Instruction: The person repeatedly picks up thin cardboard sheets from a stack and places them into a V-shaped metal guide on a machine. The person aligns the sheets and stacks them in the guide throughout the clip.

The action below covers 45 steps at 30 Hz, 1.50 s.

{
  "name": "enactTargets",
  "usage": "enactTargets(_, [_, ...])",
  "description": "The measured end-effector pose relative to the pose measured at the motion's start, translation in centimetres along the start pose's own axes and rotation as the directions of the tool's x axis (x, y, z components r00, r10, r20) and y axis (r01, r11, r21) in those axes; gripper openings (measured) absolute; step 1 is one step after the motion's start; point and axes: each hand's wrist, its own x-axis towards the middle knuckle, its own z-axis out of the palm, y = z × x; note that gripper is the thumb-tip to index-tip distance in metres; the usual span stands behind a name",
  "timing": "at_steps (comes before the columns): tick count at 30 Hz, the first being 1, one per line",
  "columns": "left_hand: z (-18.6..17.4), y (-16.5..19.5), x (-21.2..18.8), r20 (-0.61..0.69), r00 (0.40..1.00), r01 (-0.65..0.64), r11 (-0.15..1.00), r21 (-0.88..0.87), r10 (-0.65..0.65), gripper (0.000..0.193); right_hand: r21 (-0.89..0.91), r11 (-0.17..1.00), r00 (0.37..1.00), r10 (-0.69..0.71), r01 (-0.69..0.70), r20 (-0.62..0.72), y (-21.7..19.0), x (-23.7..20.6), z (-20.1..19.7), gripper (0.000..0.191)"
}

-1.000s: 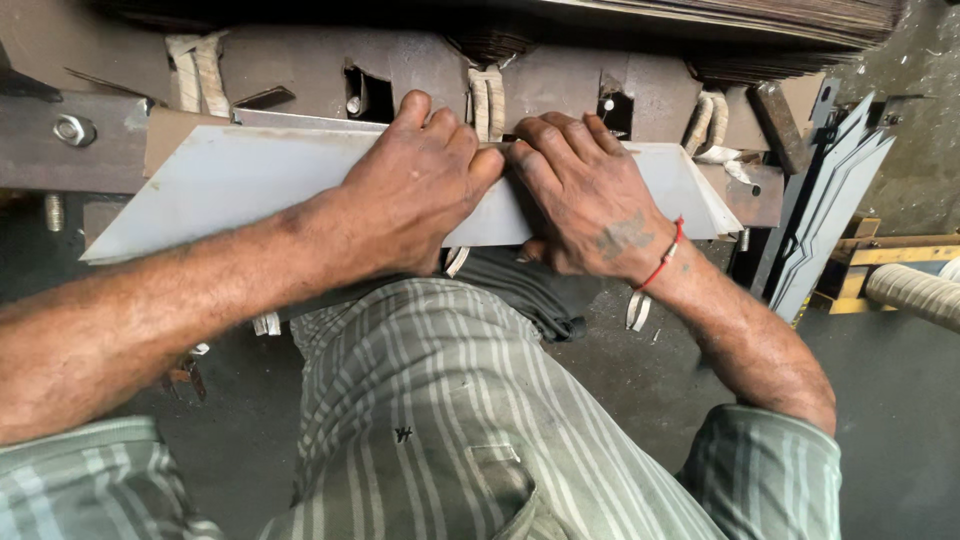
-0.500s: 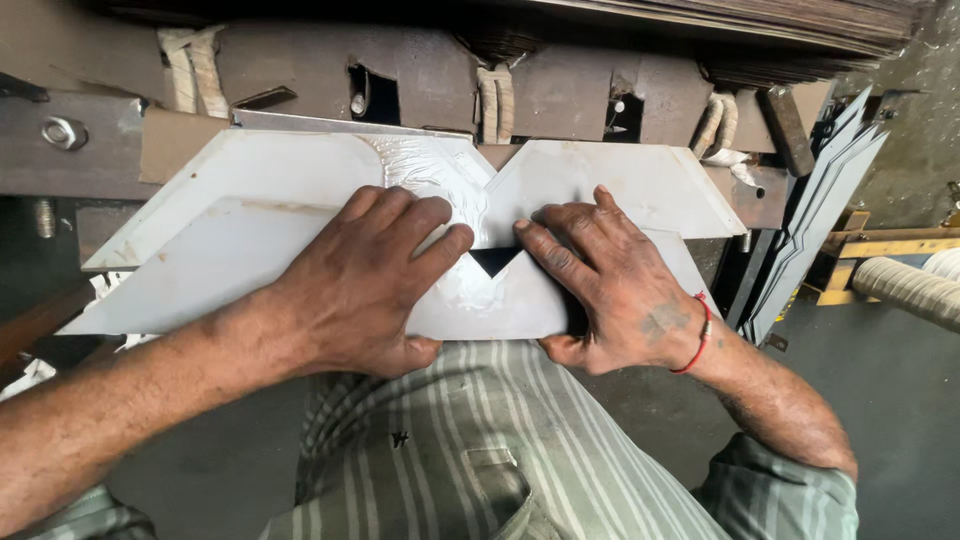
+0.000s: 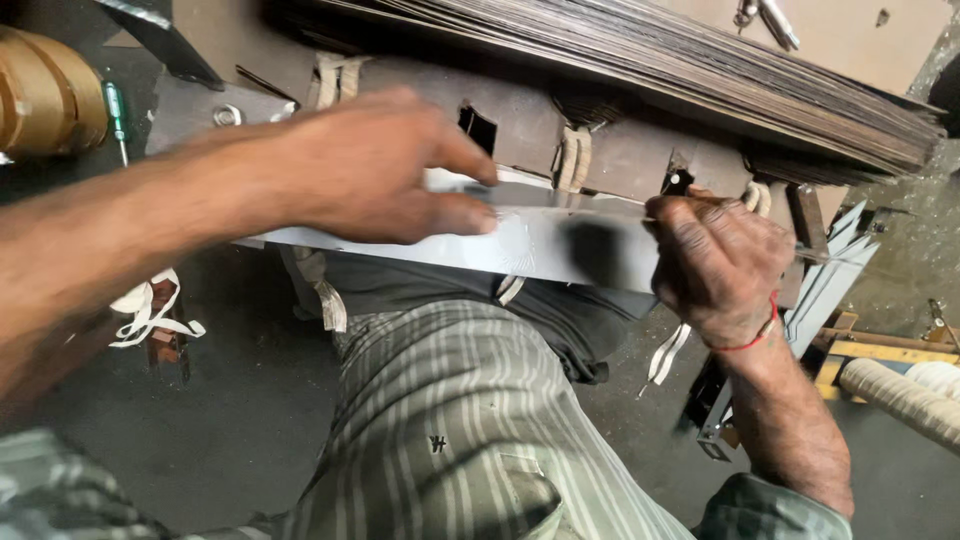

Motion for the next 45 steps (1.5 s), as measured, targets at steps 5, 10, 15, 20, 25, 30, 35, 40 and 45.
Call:
enactTargets(5, [-1.1,-8.6,-8.2,-0.671,0.636,-0.191,0.920,0.343,0.382,0.022,-0.052,0.993,0.994,0.103,-0.104,-0.024,3.6,-1.9,2.7,0.035])
enactTargets(10, [3.7,-14.8,-6.3,-0.916,0.352,-0.467,0.884,0.008,0.194,0.014,-0.035,0.995,0.995,0.092,-0.091,0.025,3.2,0.8,4.9,0.030])
enactTargets(15, [5.4,-16.4,-3.4,-0.962,0.255,-0.605,0.792,-0.085,0.092,0.016,-0.066,0.997,0.988,0.042,-0.032,0.151,0.4,5.5,5.0,0.024])
enactTargets(20, [6.0,-15.9,-1.4,-0.968,0.229,-0.683,0.726,-0.086,0.102,0.019,-0.152,0.981,0.972,-0.086,0.121,0.218,-5.5,13.1,9.4,0.025])
enactTargets(25, [3.7,-16.7,-3.3,-0.977,0.142,-0.642,0.766,0.030,0.158,0.043,-0.171,0.966,0.957,-0.150,0.196,0.250,-8.1,19.4,9.9,0.018])
enactTargets(30, [-0.5,-19.3,-4.7,-0.981,0.026,-0.661,0.740,0.126,0.191,0.069,-0.141,0.985,0.981,-0.069,0.095,0.180,-7.3,22.7,8.1,0.023])
enactTargets(35, [-0.1,-23.1,1.1,-0.889,0.192,-0.920,0.393,-0.015,0.415,0.079,-0.167,0.982,0.976,-0.052,0.089,0.211,-7.8,24.5,8.1,0.021])
enactTargets(40, [2.7,-24.5,1.6,-0.849,0.307,-0.905,0.409,-0.120,0.430,0.085,-0.067,0.995,0.974,-0.061,0.078,0.219,-8.0,25.8,8.0,0.027])
enactTargets(45, [1.8,-23.9,1.7,-0.859,0.261,-0.919,0.387,-0.081,0.441,0.086,-0.045,0.997,0.973,-0.050,0.061,0.226,-8.4,26.5,7.9,0.024])
